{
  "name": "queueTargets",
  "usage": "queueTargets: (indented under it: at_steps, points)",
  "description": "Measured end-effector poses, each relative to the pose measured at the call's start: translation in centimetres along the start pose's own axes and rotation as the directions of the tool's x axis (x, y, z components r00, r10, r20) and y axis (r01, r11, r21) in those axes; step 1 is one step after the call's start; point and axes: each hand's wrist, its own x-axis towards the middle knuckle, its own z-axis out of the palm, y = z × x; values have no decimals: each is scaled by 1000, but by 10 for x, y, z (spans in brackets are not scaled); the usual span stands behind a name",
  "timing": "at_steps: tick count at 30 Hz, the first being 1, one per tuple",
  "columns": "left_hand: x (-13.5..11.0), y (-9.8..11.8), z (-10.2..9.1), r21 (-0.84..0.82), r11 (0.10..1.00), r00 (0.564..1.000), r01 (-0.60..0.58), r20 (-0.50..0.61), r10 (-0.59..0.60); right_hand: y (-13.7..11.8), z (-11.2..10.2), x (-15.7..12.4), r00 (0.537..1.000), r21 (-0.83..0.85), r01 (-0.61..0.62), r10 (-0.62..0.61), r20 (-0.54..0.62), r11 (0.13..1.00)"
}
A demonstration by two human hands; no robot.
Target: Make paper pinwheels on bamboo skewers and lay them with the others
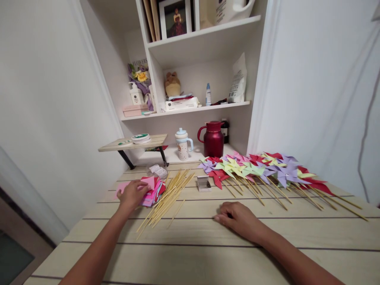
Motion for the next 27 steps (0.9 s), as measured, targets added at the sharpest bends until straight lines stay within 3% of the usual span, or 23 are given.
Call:
queueTargets:
  at_steps: [4,12,21,27]
  points:
    - [-2,-2,0,-12,999,998,33,-58,-34,0,0,0,1000,-3,-5,5,12,1000]
    - [-17,5,-7,56,990,982,-131,-131,137,-1,1,0,1000,-7,0,0,10,1000]
    - [-17,5,-6,113,975,957,-191,-198,211,1,2,0,1000,-2,-20,20,11,1000]
    - [-19,-2,-7,80,959,948,-271,-151,280,-2,0,-1,1000,-5,-5,5,18,1000]
